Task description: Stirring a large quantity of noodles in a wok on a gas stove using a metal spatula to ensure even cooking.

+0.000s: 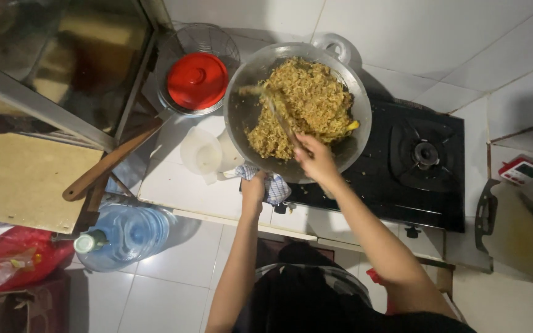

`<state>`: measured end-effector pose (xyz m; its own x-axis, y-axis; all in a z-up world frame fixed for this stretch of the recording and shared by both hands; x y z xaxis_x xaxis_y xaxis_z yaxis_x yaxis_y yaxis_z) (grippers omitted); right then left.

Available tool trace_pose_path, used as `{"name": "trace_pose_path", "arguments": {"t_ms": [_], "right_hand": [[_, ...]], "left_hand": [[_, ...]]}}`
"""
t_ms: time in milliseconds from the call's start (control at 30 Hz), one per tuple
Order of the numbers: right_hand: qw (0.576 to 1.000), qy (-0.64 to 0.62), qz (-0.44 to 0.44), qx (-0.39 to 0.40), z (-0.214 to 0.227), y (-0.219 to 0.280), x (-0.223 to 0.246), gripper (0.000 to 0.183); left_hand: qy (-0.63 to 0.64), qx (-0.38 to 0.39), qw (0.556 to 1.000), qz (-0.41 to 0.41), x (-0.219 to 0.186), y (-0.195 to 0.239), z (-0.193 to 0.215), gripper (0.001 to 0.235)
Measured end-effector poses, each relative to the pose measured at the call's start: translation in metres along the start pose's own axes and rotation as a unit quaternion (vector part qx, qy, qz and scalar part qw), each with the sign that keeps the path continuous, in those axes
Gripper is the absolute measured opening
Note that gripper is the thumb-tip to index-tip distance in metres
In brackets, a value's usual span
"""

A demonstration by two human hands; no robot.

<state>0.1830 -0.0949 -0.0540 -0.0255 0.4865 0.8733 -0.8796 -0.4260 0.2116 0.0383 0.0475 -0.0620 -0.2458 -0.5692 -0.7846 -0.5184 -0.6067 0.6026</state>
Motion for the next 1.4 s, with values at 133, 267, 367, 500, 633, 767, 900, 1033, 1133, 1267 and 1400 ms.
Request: {"name": "trace_pose_path", "arguments": {"t_ms": [133,267,367,500,633,767,900,1033,1133,1267,1400], "right_hand": [[0.991,0.105,0.031,0.074,0.063,0.048,0.025,0.041],[0.951,0.294,0.091,-0.019,0.118,0.068,0.057,0.04],[0.933,0.34,0.056,-0.099,0.148,0.037,0.044,0.036],[0.923,0.359,-0.002,-0.138,0.155,-0.007,0.043,0.037],[0.863,0.488,0.024,-0.127,0.151,-0.053,0.043,0.033],[0.804,0.587,0.049,-0.086,0.156,-0.079,0.048,0.029],[0.787,0.613,0.064,0.042,0.157,-0.106,0.038,0.035],[0.791,0.598,0.041,0.124,0.151,-0.101,0.063,0.034],[0.757,0.629,0.063,0.164,0.137,-0.102,0.067,0.029],[0.76,0.628,0.075,0.152,0.13,-0.088,0.073,0.026],[0.726,0.651,0.223,0.009,0.123,-0.063,0.05,0.029]], "left_hand": [[0.014,0.001,1.0,-0.008,0.014,-0.012,0.001,0.074],[-0.008,0.009,1.0,-0.012,0.013,-0.009,-0.001,0.073],[-0.003,0.004,1.0,-0.015,0.008,-0.003,0.001,0.073],[-0.01,0.006,1.0,-0.009,0.02,-0.015,0.003,0.075],[-0.023,0.006,1.0,0.009,0.031,-0.023,0.006,0.076],[-0.023,0.01,1.0,0.011,0.044,-0.034,0.008,0.073],[-0.024,-0.003,0.999,0.024,0.017,-0.012,0.003,0.071],[-0.032,0.0,0.999,0.034,0.005,-0.008,-0.002,0.074],[-0.035,-0.003,0.999,0.039,0.007,-0.01,-0.001,0.076],[-0.025,-0.016,0.999,0.032,0.022,-0.02,0.003,0.076],[-0.014,-0.017,1.0,0.021,0.023,-0.018,0.002,0.073]]}}
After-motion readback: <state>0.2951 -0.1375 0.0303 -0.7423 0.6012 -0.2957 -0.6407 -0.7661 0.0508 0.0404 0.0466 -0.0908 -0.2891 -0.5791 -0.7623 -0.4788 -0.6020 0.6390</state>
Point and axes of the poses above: each hand's wrist, its own y-axis away from the middle knuckle, its own z-axis out of the back of the hand, x = y × z, the point moved 7 cm from there along -y, towards the middle knuckle, and after that the axes turned 7 degrees about y, right-handed, at the moved point
